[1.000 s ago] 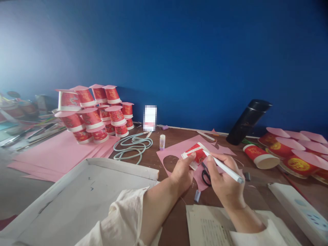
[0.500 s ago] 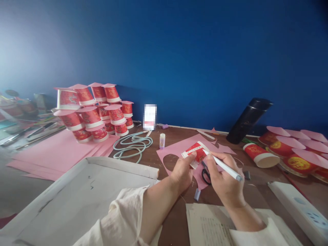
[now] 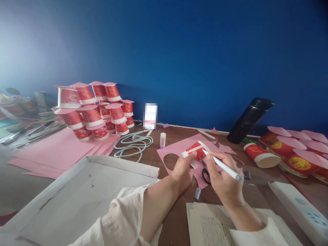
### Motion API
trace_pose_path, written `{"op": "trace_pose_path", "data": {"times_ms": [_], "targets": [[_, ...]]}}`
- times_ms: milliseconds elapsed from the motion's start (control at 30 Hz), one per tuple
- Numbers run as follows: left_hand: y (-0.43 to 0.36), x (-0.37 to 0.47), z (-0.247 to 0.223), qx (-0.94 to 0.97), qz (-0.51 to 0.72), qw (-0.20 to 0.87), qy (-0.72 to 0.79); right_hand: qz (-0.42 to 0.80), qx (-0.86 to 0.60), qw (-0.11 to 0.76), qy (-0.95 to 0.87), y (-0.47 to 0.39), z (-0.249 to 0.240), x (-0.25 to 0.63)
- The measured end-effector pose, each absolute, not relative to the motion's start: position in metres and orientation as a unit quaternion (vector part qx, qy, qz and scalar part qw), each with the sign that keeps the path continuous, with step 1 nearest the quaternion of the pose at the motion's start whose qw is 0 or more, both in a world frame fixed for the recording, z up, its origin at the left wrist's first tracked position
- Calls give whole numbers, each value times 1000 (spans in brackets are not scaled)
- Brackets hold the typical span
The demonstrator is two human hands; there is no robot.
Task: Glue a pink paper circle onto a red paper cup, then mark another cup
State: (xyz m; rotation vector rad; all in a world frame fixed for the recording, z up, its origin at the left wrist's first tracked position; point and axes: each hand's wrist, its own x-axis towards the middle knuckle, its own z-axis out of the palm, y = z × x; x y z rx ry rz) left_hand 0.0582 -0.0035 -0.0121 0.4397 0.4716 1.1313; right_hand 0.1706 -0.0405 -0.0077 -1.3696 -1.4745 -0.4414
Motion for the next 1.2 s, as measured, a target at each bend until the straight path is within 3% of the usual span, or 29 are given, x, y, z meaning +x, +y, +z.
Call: {"op": "trace_pose_path", "data": {"times_ms": [1200], "targets": [[-1,59,-18,219,534,784,226,-208,-574,515,-602,-38,-9,175]]}}
